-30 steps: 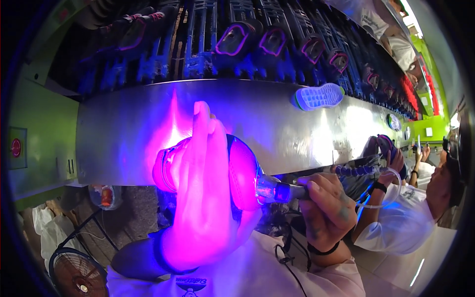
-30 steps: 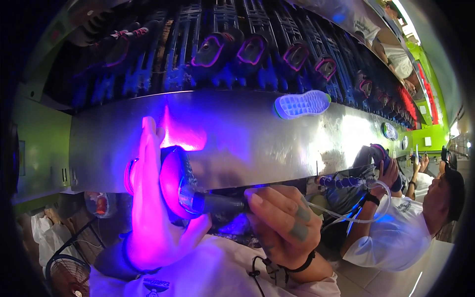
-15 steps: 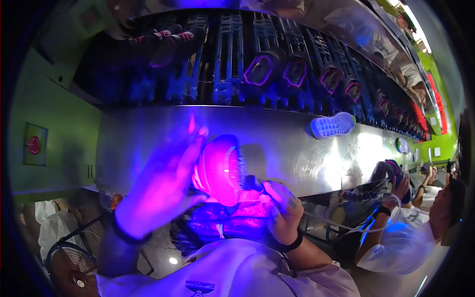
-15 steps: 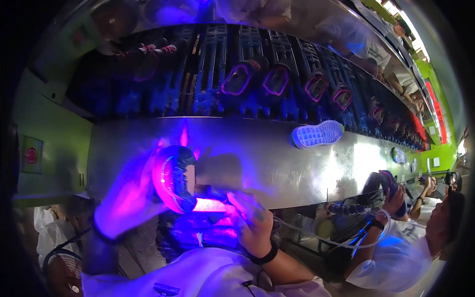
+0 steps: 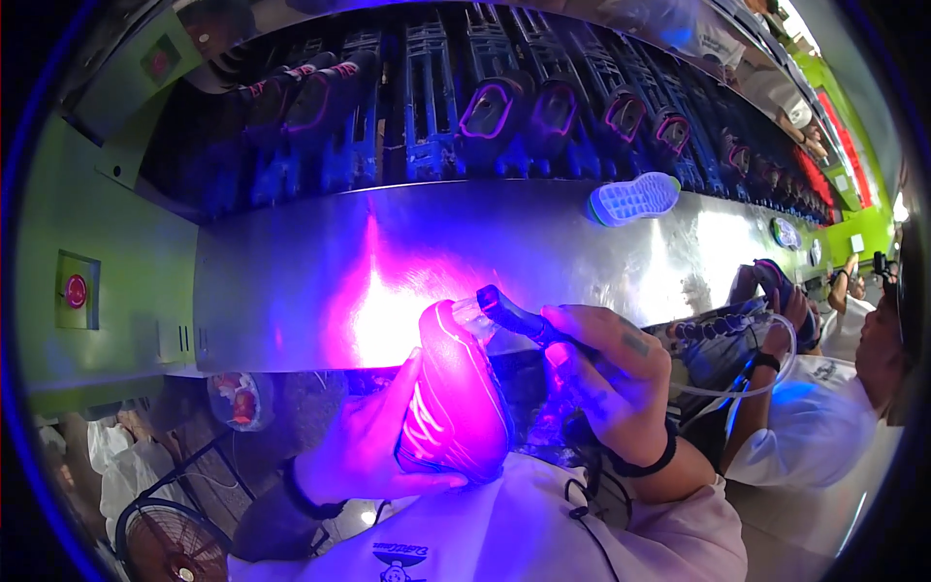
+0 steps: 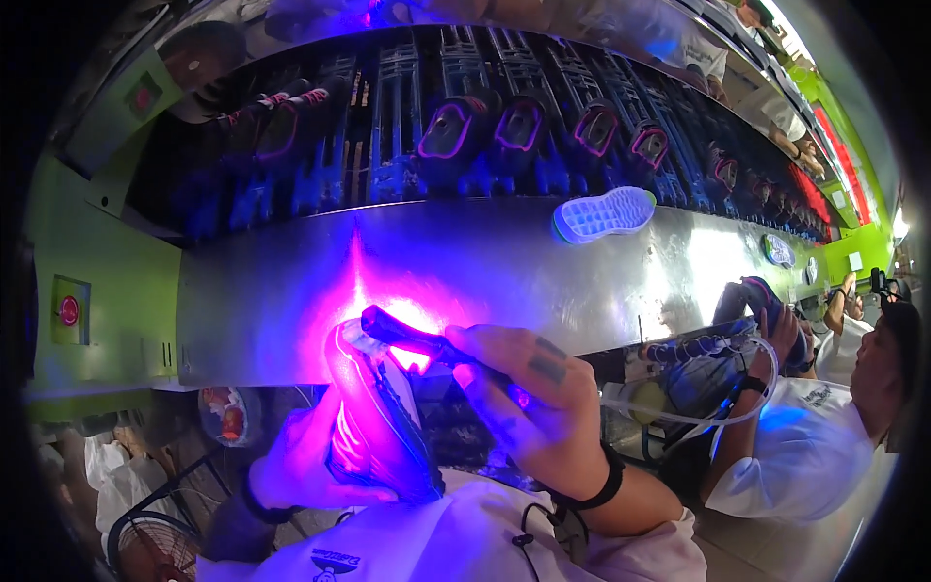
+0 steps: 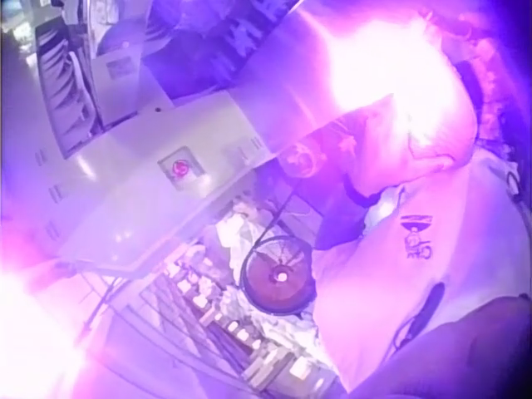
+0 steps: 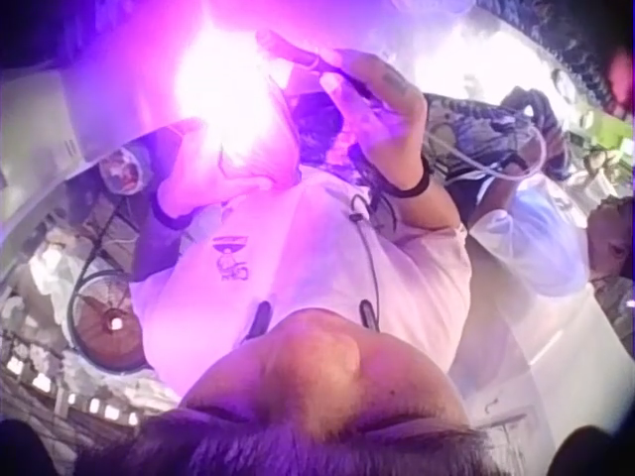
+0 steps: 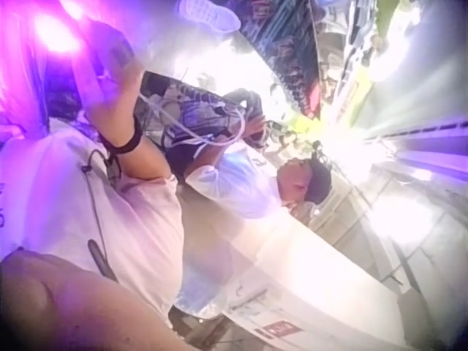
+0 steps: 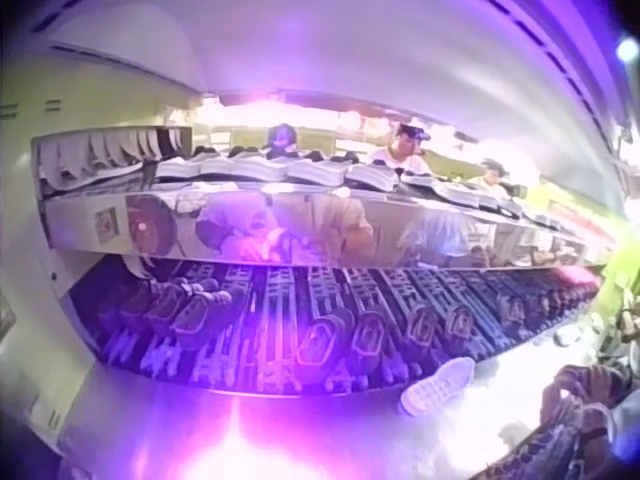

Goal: Using a brush to apply a substance (likely adhesive or primer) to the edges and soles of shoes on an assembly line.

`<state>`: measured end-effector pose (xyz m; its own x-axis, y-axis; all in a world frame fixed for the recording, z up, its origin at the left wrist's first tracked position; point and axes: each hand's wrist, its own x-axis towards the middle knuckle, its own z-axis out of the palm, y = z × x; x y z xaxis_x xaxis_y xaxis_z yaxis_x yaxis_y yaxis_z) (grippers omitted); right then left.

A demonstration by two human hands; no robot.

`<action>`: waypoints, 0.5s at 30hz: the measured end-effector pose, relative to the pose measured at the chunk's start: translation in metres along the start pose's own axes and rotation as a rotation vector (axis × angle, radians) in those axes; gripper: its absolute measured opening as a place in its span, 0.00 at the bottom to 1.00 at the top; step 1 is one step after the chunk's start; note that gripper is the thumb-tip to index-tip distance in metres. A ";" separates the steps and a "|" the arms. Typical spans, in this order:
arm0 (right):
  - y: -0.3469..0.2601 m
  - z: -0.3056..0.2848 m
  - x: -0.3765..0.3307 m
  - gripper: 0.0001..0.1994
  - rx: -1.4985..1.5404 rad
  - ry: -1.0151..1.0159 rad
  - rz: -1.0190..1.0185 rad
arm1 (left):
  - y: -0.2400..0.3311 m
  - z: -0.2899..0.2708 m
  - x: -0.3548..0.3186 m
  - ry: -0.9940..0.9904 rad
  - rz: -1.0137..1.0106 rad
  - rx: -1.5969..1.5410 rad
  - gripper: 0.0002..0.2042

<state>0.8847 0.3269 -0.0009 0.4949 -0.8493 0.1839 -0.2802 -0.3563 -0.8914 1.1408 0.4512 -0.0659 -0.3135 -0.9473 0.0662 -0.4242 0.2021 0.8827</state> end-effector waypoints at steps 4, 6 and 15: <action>0.002 0.000 -0.010 0.18 0.052 -0.030 0.025 | 0.003 -0.009 -0.003 0.022 0.024 0.047 0.65; 0.004 0.001 -0.013 0.18 0.078 -0.039 0.039 | 0.000 -0.012 -0.006 0.020 0.013 0.010 0.65; 0.020 0.010 -0.034 0.17 0.130 -0.028 0.102 | 0.006 -0.021 -0.001 0.005 -0.218 -0.309 0.62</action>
<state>0.8706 0.3523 -0.0291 0.4929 -0.8664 0.0799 -0.2224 -0.2143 -0.9511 1.1564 0.4483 -0.0515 -0.2395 -0.9612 -0.1370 -0.2036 -0.0882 0.9751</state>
